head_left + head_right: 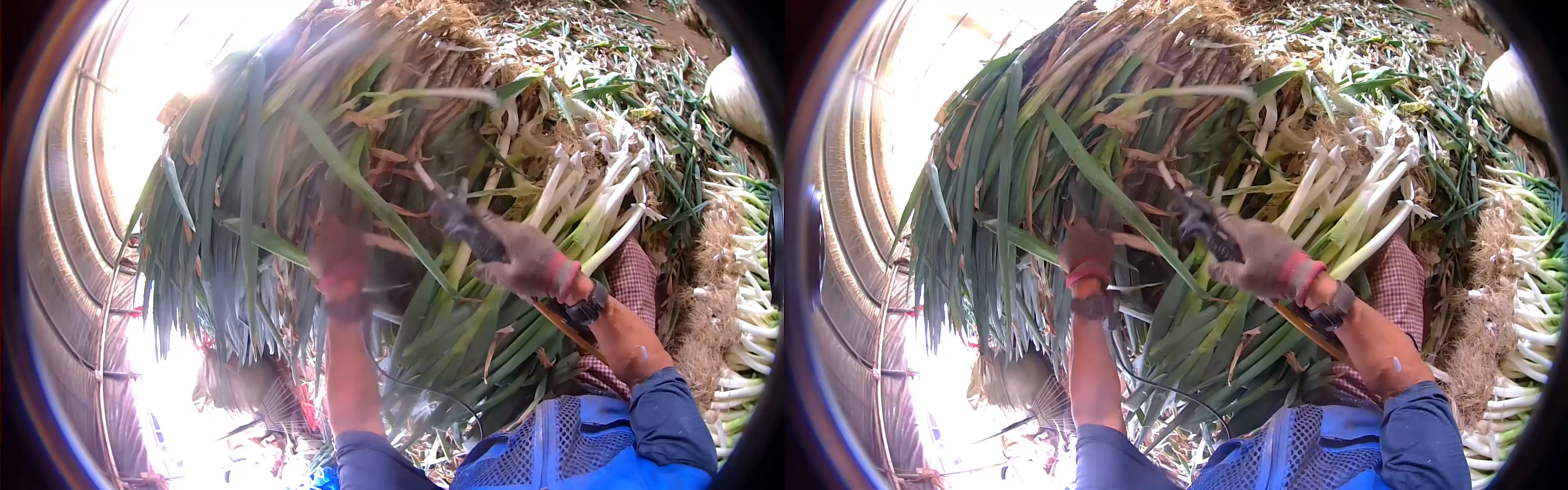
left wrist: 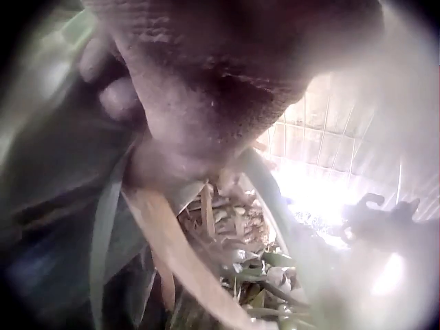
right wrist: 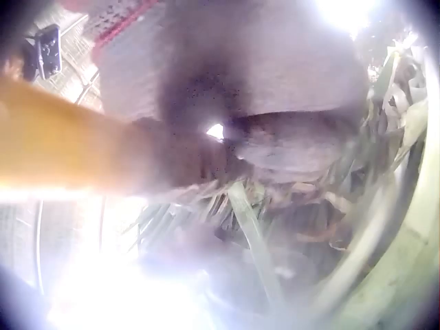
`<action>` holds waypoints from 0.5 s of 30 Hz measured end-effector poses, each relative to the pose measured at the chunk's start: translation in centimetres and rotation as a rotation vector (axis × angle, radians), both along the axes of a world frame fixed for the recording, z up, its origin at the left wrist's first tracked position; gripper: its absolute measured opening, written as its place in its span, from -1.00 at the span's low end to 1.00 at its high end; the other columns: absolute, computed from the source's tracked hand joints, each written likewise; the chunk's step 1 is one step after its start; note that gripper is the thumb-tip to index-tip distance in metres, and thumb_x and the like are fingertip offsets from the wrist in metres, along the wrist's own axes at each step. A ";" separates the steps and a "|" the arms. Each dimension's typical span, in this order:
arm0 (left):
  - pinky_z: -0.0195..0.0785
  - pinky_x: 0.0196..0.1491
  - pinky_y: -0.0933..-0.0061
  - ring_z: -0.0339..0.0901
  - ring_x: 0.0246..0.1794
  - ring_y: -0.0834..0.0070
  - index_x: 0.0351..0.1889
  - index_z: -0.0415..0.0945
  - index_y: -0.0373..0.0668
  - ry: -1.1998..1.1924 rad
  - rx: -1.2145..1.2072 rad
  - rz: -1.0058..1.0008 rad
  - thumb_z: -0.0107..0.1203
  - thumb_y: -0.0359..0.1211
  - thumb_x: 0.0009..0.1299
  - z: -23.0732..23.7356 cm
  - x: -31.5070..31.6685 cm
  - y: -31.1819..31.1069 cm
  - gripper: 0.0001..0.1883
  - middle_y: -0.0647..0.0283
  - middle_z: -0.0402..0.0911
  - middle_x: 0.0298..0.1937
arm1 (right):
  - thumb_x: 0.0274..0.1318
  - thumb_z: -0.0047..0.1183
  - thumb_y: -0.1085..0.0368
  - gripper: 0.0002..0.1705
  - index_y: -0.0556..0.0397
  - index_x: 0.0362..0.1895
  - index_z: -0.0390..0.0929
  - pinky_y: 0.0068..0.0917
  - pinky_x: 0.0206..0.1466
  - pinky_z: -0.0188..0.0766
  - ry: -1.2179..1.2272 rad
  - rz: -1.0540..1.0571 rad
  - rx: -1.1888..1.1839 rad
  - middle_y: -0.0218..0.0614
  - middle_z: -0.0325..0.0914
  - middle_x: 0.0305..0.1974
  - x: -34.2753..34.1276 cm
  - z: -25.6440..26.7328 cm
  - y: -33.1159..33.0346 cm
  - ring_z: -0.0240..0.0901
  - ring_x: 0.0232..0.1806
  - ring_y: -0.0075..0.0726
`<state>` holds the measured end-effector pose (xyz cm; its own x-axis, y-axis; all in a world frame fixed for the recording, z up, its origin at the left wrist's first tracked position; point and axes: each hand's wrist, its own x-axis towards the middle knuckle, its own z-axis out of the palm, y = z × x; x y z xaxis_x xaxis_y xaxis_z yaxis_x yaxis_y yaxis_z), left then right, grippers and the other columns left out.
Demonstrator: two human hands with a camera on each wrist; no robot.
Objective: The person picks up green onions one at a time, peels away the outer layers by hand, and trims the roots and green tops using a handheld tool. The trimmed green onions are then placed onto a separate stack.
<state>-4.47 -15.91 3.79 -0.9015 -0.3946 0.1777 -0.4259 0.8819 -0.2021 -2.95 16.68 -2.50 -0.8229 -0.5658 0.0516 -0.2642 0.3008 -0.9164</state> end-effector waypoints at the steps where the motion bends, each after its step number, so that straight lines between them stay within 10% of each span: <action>1: 0.62 0.05 -0.11 0.79 0.00 -0.13 0.11 0.67 -0.15 0.030 0.039 -0.017 0.40 0.00 0.36 0.5 0.4 -0.3 -0.49 -0.10 0.82 -0.07 | 0.17 0.41 0.01 0.10 0.26 0.65 0.21 -0.06 0.15 0.55 -0.024 0.056 -0.025 0.26 0.68 -0.01 0.0 -0.1 -0.1 0.69 0.02 0.29; 15: 0.63 -0.04 0.13 0.82 -0.19 0.11 0.03 0.74 -0.12 0.376 0.244 -0.155 0.46 -0.09 0.38 -0.9 5.4 2.9 -0.60 0.12 0.84 -0.20 | 0.27 0.31 0.09 -0.05 0.28 0.60 0.23 0.02 0.18 0.55 0.082 0.004 0.010 0.28 0.70 -0.04 -1.9 0.6 -6.1 0.67 0.06 0.38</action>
<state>0.97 -13.04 2.85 -0.8438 -0.3316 0.4219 -0.2898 0.9433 0.1619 -4.88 10.59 -1.92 -0.8141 -0.5695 0.1134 -0.3397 0.3087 -0.8884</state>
